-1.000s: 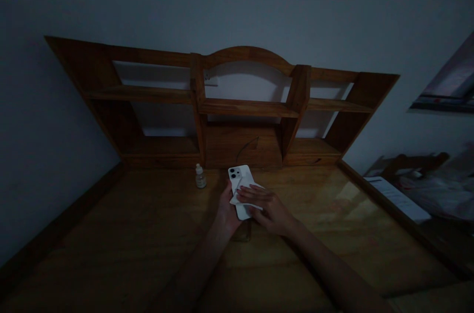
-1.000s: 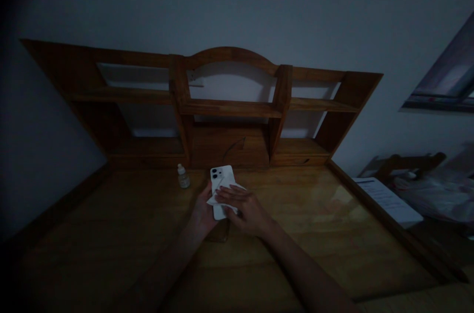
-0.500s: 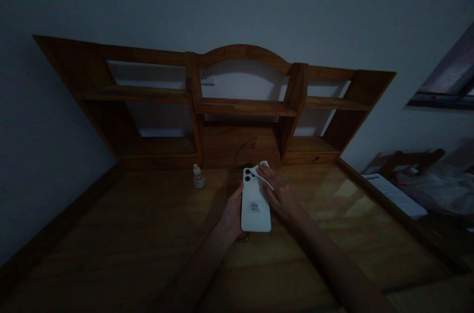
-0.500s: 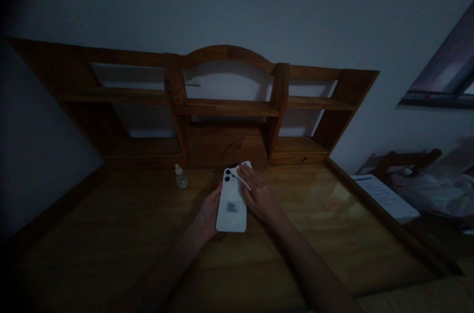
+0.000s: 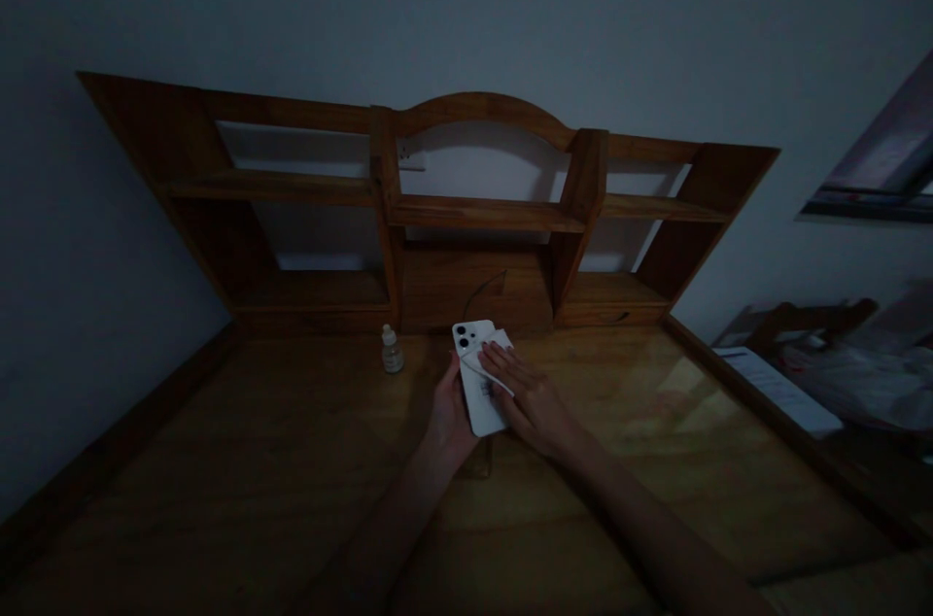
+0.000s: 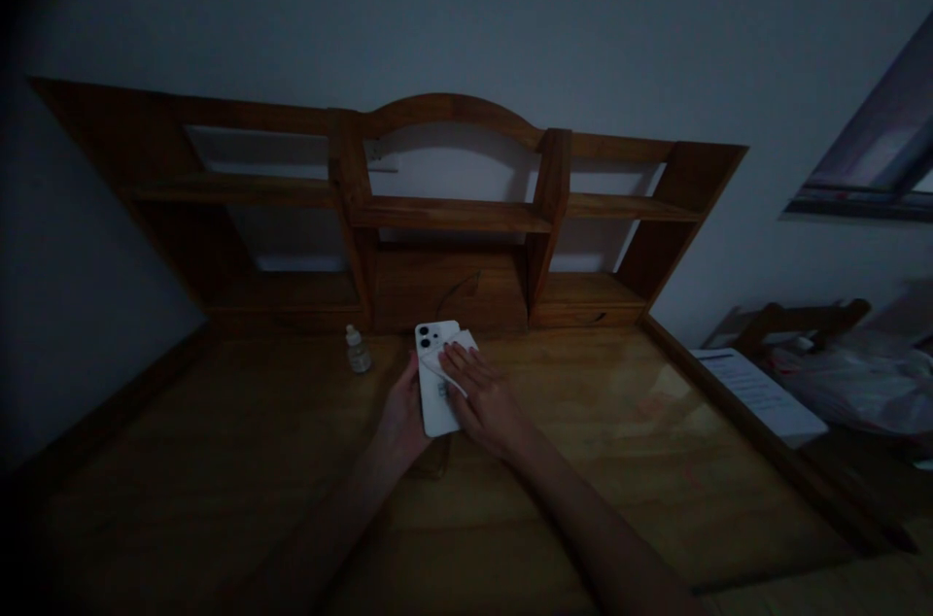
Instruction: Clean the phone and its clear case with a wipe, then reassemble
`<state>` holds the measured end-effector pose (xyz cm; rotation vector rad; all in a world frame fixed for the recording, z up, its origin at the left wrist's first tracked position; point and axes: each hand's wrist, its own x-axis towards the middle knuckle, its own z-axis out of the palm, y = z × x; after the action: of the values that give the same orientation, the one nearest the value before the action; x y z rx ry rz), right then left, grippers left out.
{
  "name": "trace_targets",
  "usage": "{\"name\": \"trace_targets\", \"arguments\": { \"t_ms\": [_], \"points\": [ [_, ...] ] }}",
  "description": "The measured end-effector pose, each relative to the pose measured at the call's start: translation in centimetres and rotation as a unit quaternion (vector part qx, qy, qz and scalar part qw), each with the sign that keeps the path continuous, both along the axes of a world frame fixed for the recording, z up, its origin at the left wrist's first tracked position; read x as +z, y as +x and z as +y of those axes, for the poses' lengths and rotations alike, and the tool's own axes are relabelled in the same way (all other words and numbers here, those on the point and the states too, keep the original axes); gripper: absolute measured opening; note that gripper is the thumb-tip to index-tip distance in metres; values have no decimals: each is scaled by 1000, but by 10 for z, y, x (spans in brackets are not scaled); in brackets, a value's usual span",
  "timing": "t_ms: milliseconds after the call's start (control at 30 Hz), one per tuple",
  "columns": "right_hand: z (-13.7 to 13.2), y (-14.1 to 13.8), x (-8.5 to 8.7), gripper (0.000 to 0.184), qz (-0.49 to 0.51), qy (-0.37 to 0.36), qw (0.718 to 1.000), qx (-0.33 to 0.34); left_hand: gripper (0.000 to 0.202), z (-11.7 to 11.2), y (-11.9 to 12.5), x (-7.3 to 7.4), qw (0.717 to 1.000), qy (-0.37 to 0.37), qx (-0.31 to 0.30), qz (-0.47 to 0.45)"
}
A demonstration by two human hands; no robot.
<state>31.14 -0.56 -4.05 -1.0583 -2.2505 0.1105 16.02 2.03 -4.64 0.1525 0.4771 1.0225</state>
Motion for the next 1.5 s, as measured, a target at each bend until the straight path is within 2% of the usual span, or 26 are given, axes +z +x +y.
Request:
{"name": "trace_targets", "arguments": {
  "t_ms": [133,267,333,433,567,667,867,1067,1233,1367,1500],
  "points": [
    [-9,-8,1,52,20,-7,998,62,37,8,-8,-5,999,-4,34,-39],
    [-14,-8,-1,42,69,3,990,127,50,9,-12,-9,999,-8,-3,-52],
    [-13,-7,-4,40,83,13,990,113,52,7,-12,-9,999,-9,-10,-38],
    [-8,-5,-7,43,73,25,995,56,49,3,-9,-5,1000,-27,-8,-5],
    [-2,-4,-6,48,47,32,998,11,47,-1,-4,1,998,-11,-53,-20],
    [-3,-6,-2,51,26,26,999,23,43,-2,-2,0,998,-21,-48,-24],
    [-9,-14,-3,55,-4,-3,996,90,40,4,-7,-10,997,-18,-8,-71],
    [-13,-18,-4,49,18,7,989,148,38,17,-14,-18,999,-13,42,-2],
    [-14,-14,0,40,58,-7,981,185,44,20,-13,-13,997,7,45,66],
    [-14,-3,3,32,97,4,980,172,44,17,-12,-8,996,7,51,75],
    [-11,8,6,31,130,11,985,115,45,15,-13,-4,999,22,-6,40]
  ]
}}
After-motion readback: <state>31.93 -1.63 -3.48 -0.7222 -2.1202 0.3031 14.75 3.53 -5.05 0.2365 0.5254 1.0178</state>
